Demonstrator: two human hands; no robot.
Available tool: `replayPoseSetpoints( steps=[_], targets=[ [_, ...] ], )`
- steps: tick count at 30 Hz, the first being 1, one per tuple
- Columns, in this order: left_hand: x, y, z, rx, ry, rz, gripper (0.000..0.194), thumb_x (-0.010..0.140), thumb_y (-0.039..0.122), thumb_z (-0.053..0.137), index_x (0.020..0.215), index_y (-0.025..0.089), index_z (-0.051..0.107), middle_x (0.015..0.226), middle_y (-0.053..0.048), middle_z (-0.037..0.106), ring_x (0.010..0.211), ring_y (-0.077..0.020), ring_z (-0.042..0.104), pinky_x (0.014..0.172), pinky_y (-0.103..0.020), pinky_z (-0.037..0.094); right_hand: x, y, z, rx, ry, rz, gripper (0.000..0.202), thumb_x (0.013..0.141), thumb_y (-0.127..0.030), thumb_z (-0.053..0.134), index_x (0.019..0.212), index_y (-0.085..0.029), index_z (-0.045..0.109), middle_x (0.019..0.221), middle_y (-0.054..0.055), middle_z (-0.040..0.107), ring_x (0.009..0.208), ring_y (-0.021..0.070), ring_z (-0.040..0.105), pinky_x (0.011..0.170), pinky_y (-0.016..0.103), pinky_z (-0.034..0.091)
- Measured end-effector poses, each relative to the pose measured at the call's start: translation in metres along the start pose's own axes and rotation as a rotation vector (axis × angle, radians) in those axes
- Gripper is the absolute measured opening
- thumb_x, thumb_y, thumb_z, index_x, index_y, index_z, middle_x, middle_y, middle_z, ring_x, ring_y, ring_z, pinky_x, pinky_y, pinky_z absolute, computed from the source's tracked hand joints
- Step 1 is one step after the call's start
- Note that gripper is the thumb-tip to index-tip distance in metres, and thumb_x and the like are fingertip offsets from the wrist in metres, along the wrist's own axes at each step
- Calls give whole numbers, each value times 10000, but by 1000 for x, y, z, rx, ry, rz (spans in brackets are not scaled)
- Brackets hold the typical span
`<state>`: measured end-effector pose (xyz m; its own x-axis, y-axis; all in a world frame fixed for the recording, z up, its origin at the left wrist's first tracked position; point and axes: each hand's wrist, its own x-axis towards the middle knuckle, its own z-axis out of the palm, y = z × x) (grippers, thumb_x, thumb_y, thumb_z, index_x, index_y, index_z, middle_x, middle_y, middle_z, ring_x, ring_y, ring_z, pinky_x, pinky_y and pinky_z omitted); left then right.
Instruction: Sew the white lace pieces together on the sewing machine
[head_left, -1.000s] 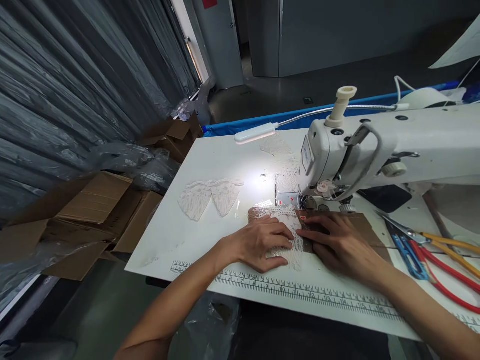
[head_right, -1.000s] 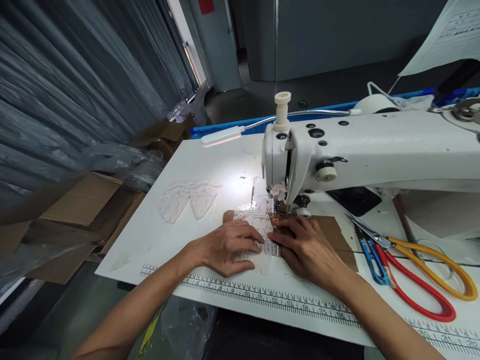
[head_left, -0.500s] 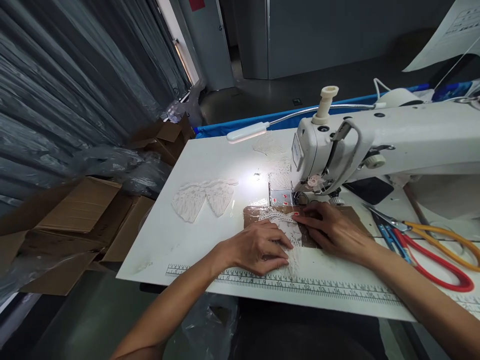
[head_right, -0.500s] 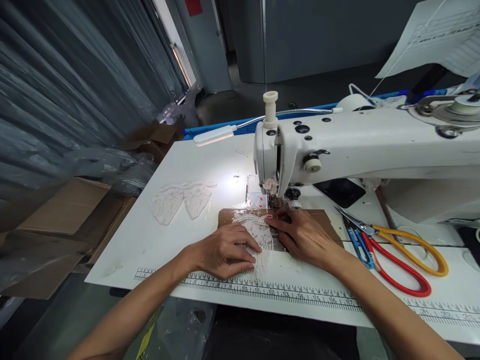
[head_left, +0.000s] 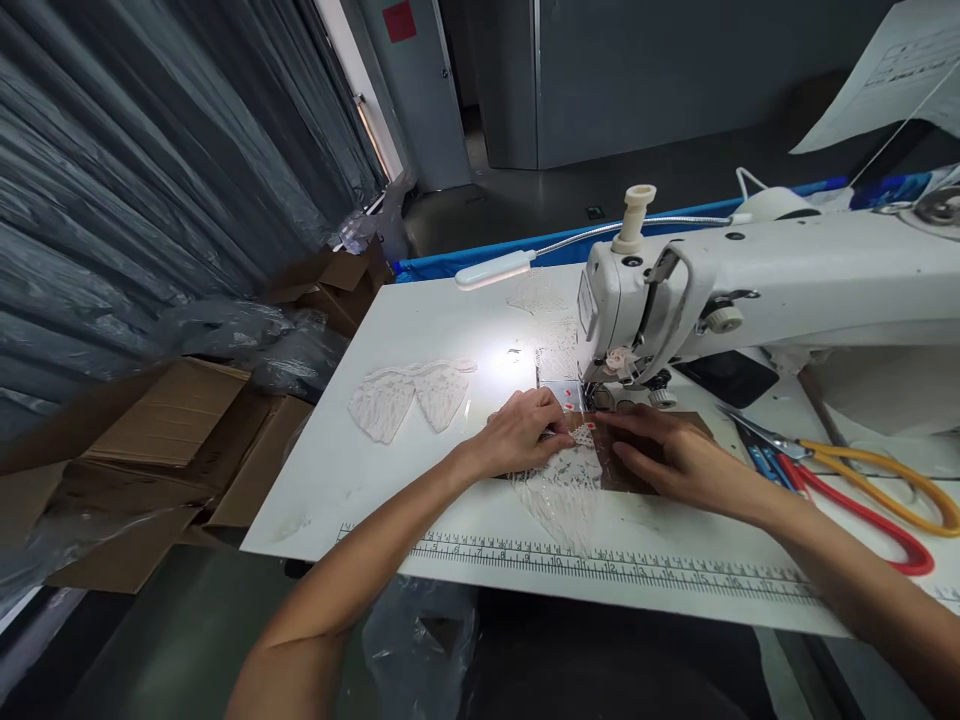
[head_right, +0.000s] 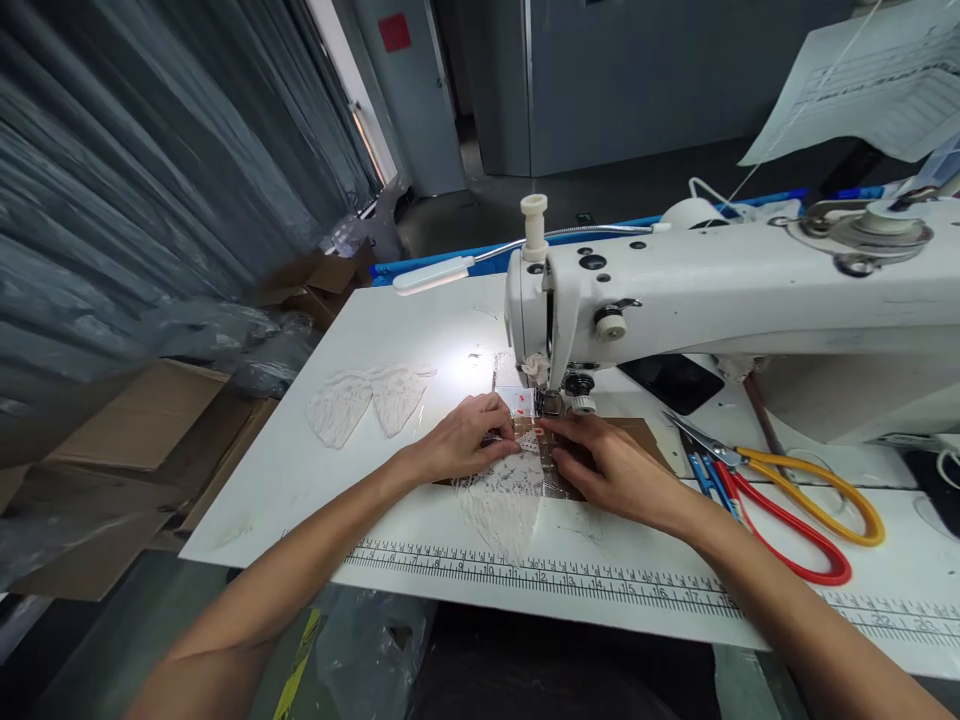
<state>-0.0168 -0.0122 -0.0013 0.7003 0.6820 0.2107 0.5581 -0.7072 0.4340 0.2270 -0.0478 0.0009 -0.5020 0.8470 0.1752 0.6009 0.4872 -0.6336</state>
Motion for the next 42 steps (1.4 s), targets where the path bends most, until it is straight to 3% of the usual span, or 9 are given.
replayPoseSetpoints(
  steps=[2, 5, 8, 14, 18, 24, 29, 34, 42],
  targets=[
    [-1, 1, -2, -87, 1, 77, 164, 928, 297, 581, 838, 161, 564, 916, -46, 631, 877, -173, 611, 781, -335, 516, 3, -4, -1, 137, -84, 65, 445, 921, -408, 537, 1335, -246, 562, 1060, 66, 698, 897, 244, 673, 756, 378, 575],
    [-6, 3, -5, -215, 13, 83, 135, 928, 289, 569, 869, 169, 547, 877, -34, 661, 788, -147, 639, 651, -263, 513, 11, -7, 3, 369, -208, 166, 423, 891, -471, 589, 1241, -236, 618, 929, 45, 704, 769, 214, 666, 644, 338, 562],
    [-10, 4, -5, -284, 57, 41, 131, 897, 272, 600, 972, 182, 542, 915, -35, 685, 791, -148, 669, 624, -253, 535, 16, -6, 12, 490, -159, 221, 316, 875, -485, 611, 1029, -216, 675, 846, 40, 686, 719, 198, 633, 600, 322, 526],
    [-11, 6, 4, -346, 167, 149, 552, 807, 327, 739, 1266, 170, 477, 1033, -80, 703, 942, -192, 698, 851, -356, 591, 11, -4, 22, 516, -63, 203, 276, 898, -471, 597, 905, -199, 644, 712, 0, 602, 595, 144, 516, 541, 285, 420],
    [-9, 9, 10, -345, 264, 106, 464, 872, 293, 671, 1276, 165, 483, 889, -38, 718, 800, -148, 708, 718, -284, 605, 7, -7, 22, 535, -36, 178, 235, 919, -434, 576, 928, -206, 634, 787, 12, 618, 663, 152, 545, 606, 294, 446],
    [-10, 14, 11, -433, 254, 48, 464, 876, 247, 661, 1293, 172, 474, 833, -17, 724, 698, -119, 688, 654, -248, 586, 7, -9, 20, 608, -25, 221, 305, 871, -492, 656, 986, -211, 664, 910, 49, 678, 776, 187, 618, 676, 311, 508],
    [-10, 15, 9, -473, 214, 7, 507, 864, 227, 673, 1319, 180, 453, 865, -25, 730, 724, -127, 691, 687, -271, 585, 9, -5, 22, 775, -4, 292, 413, 806, -486, 739, 1124, -229, 678, 1085, 80, 697, 953, 247, 654, 772, 351, 553],
    [-9, 16, 7, -551, 188, -28, 546, 840, 228, 703, 1324, 186, 453, 896, -42, 729, 799, -151, 699, 730, -295, 585, 9, -3, 27, 861, 82, 315, 390, 792, -459, 760, 1073, -195, 699, 1074, 102, 700, 933, 248, 659, 782, 378, 559],
    [-10, 18, 6, -635, 182, -73, 565, 814, 263, 737, 1309, 192, 475, 909, -49, 721, 853, -174, 703, 772, -335, 589, 9, -2, 29, 937, 75, 330, 387, 782, -428, 780, 1082, -199, 693, 1066, 92, 695, 937, 232, 652, 844, 394, 540]
  ],
)
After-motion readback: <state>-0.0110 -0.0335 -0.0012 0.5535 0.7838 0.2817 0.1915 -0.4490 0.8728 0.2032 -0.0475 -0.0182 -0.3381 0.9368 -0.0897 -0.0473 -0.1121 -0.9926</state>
